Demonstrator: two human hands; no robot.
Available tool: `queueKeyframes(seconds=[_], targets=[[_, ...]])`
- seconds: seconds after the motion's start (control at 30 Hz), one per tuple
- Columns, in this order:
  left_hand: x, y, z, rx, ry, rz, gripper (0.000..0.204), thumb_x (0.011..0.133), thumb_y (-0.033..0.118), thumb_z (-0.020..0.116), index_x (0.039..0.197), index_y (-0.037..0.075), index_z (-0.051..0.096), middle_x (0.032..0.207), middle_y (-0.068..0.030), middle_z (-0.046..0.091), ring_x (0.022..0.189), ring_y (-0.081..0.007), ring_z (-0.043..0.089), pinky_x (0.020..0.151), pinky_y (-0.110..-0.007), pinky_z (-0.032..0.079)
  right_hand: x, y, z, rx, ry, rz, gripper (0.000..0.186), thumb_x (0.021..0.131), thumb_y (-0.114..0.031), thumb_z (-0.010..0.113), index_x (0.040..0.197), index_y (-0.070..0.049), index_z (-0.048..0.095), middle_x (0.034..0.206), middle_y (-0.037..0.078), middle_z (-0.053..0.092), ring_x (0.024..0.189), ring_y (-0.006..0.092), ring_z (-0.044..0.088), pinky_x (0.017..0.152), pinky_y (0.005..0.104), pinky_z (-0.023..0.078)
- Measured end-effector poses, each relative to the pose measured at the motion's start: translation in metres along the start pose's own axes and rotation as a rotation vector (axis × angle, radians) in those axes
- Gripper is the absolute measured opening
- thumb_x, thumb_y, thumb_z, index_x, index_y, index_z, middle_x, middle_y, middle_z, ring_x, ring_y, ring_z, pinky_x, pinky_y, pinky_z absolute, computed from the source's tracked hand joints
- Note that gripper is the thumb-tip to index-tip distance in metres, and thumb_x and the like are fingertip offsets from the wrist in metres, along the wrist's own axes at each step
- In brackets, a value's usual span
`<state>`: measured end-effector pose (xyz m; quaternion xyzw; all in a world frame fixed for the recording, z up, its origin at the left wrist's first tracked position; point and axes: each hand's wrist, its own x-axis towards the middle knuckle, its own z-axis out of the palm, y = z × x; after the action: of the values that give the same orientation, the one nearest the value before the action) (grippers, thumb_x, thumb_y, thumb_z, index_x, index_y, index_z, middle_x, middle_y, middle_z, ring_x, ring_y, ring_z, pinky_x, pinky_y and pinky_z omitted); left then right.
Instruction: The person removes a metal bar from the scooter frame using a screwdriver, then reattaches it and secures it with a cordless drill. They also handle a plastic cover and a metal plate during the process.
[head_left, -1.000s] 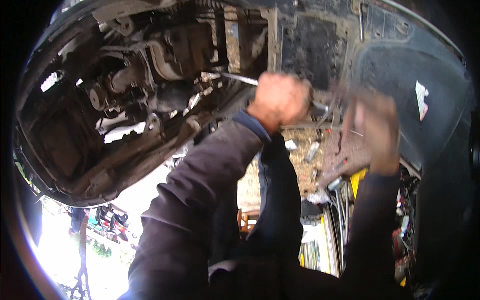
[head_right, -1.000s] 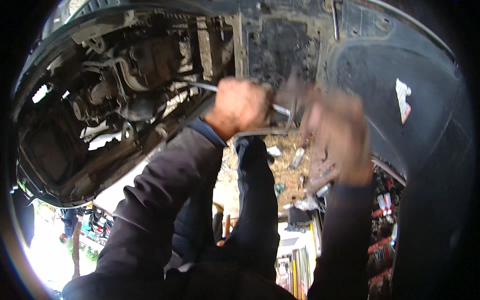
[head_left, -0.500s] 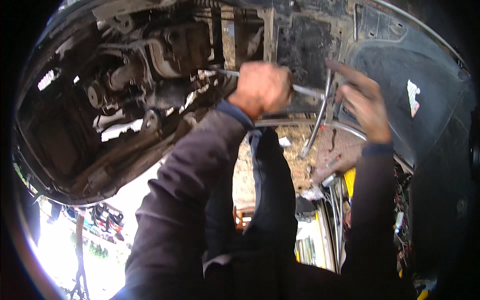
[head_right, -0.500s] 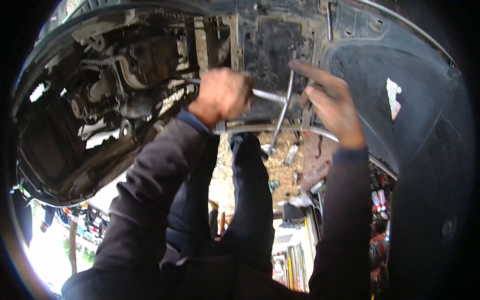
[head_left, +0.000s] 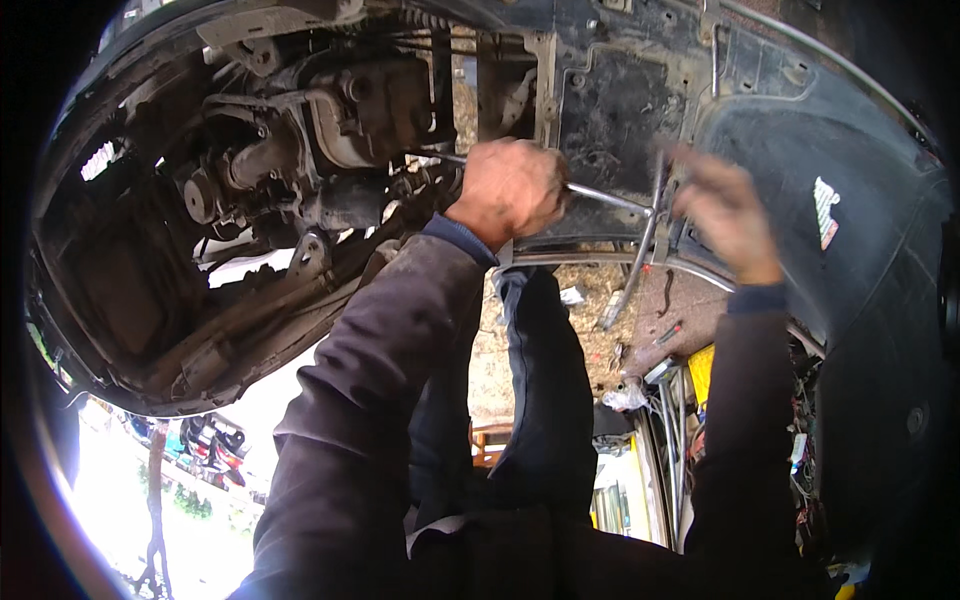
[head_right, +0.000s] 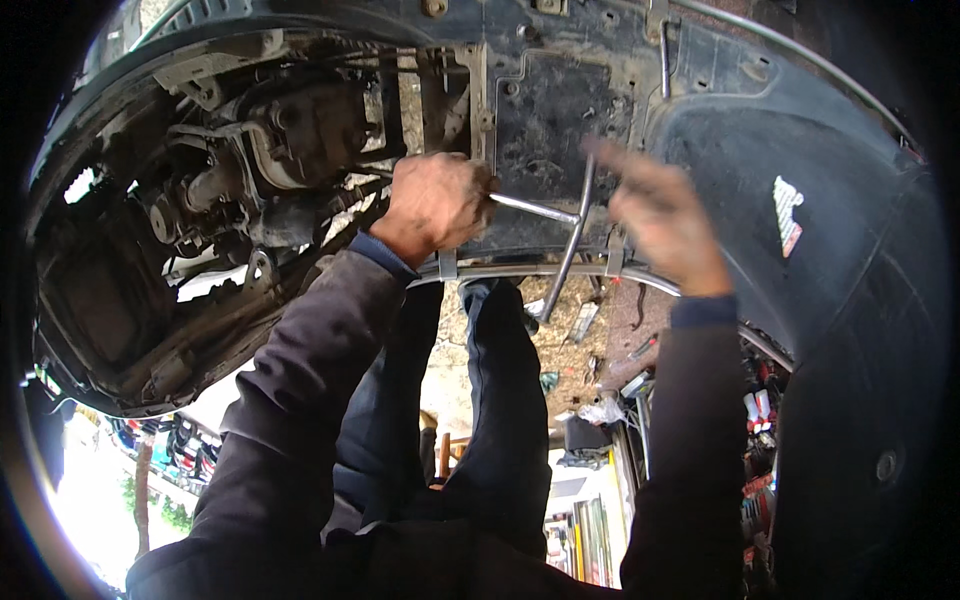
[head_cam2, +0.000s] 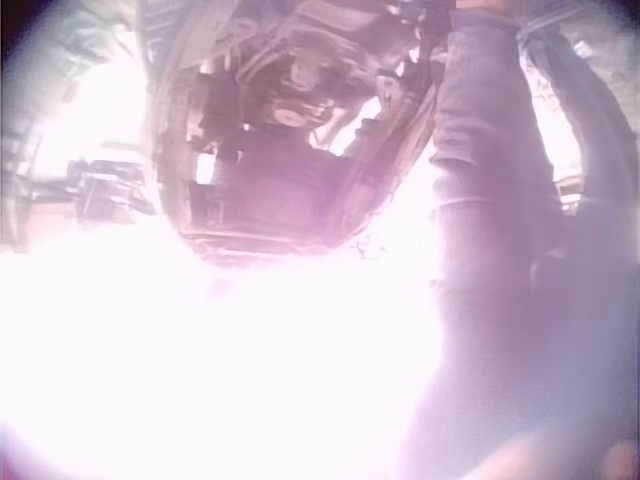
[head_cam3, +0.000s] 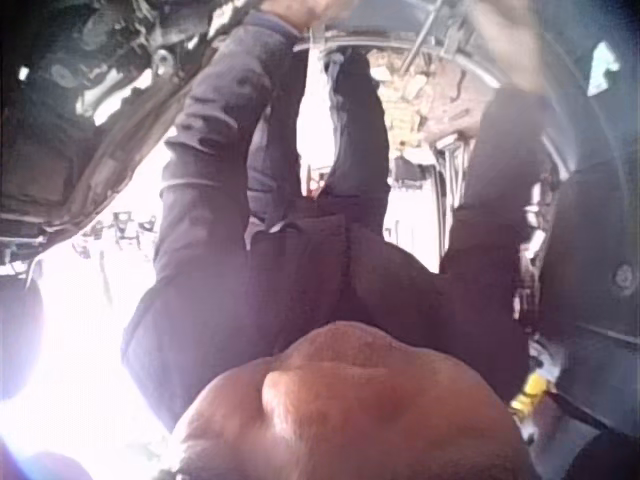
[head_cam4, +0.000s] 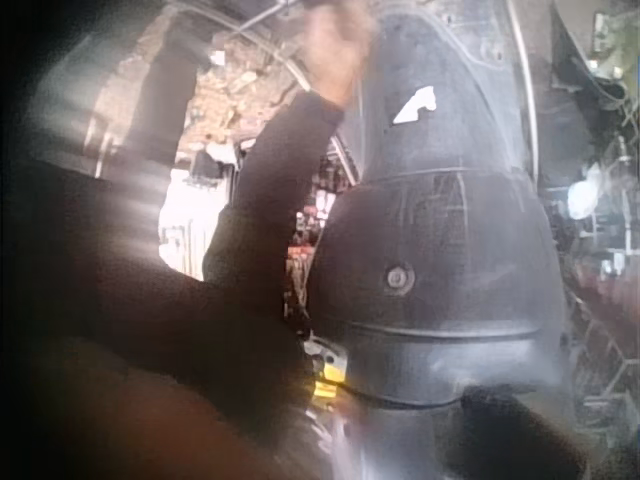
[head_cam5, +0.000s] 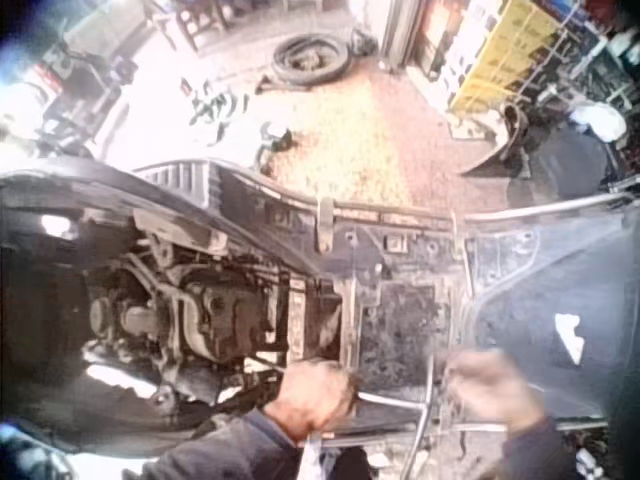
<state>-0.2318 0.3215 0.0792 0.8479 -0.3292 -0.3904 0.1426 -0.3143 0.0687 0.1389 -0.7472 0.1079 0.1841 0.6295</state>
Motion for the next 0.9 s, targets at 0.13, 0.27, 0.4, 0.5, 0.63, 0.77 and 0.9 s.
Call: queueKeyframes(seconds=[0.13, 0.27, 0.4, 0.5, 0.63, 0.77, 0.9], targets=[[-0.002, -0.006, -0.005, 0.043, 0.048, 0.003, 0.025, 0.075, 0.036, 0.067, 0.091, 0.018, 0.07, 0.083, -0.0072, 0.068, 0.079, -0.0274, 0.068, 0.064, -0.043, 0.053, 0.024, -0.01, -0.014, 0.014, -0.065, 0.08, 0.025, 0.09, -0.015, 0.058, 0.109, 0.0, 0.063, 0.084, 0.007, 0.066, 0.074, 0.017, 0.063, 0.072, 0.0265, 0.05], [-0.002, -0.012, -0.002, -0.007, -0.051, -0.083, 0.026, 0.077, 0.036, 0.064, 0.094, 0.018, 0.07, 0.087, -0.0096, 0.069, 0.08, -0.0281, 0.068, 0.066, -0.044, 0.054, 0.012, -0.023, 0.021, -0.065, -0.013, 0.127, 0.029, 0.09, -0.015, 0.058, 0.114, 0.0, 0.063, 0.097, 0.01, 0.067, 0.084, 0.0172, 0.062, 0.078, 0.03, 0.05], [-0.003, -0.02, 0.007, 0.002, 0.127, 0.008, 0.021, 0.075, 0.034, 0.065, 0.085, 0.015, 0.069, 0.081, -0.0102, 0.069, 0.074, -0.03, 0.068, 0.06, -0.043, 0.054, -0.001, -0.027, 0.028, 0.149, -0.336, 0.058, 0.033, 0.088, -0.012, 0.06, 0.119, -0.002, 0.062, 0.113, 0.013, 0.066, 0.092, 0.0169, 0.062, 0.082, 0.0324, 0.05], [-0.001, -0.02, 0.013, -0.042, 0.047, -0.074, 0.02, 0.076, 0.033, 0.064, 0.081, 0.014, 0.069, 0.075, -0.0114, 0.068, 0.071, -0.0315, 0.067, 0.061, -0.044, 0.054, -0.003, -0.023, 0.025, 0.091, -0.02, 0.005, 0.044, 0.085, -0.004, 0.066, 0.128, -0.009, 0.06, 0.132, 0.015, 0.059, 0.111, 0.0215, 0.061, 0.087, 0.0316, 0.05], [-0.006, -0.013, 0.007, -0.07, 0.121, -0.107, 0.021, 0.075, 0.032, 0.064, 0.082, 0.013, 0.069, 0.083, -0.0107, 0.068, 0.079, -0.0316, 0.068, 0.068, -0.044, 0.054, -0.009, -0.018, 0.031, -0.147, -0.108, -0.161, 0.057, 0.078, 0.009, 0.065, 0.129, -0.014, 0.061, 0.133, 0.009, 0.059, 0.118, 0.0315, 0.059, 0.097, 0.0396, 0.051], [-0.008, -0.013, -0.004, -0.121, 0.071, -0.143, 0.021, 0.073, 0.03, 0.066, 0.085, 0.013, 0.068, 0.087, -0.0109, 0.067, 0.083, -0.0321, 0.066, 0.073, -0.046, 0.053, -0.013, -0.01, 0.038, -1.028, -0.063, -0.249, 0.065, 0.072, 0.006, 0.064, 0.133, -0.017, 0.059, 0.143, 0.003, 0.051, 0.141, 0.0359, 0.033, 0.112, 0.0473, 0.037], [-0.007, -0.015, -0.002, -0.094, 0.163, -0.121, 0.021, 0.074, 0.033, 0.066, 0.083, 0.014, 0.07, 0.085, -0.0097, 0.069, 0.078, -0.0308, 0.068, 0.07, -0.044, 0.054, 0.001, -0.002, 0.045, -1.055, -0.044, -0.242, 0.055, 0.077, -0.015, 0.075, 0.13, -0.013, 0.06, 0.14, 0.007, 0.053, 0.139, 0.0362, 0.035, 0.116, 0.0575, 0.02]])
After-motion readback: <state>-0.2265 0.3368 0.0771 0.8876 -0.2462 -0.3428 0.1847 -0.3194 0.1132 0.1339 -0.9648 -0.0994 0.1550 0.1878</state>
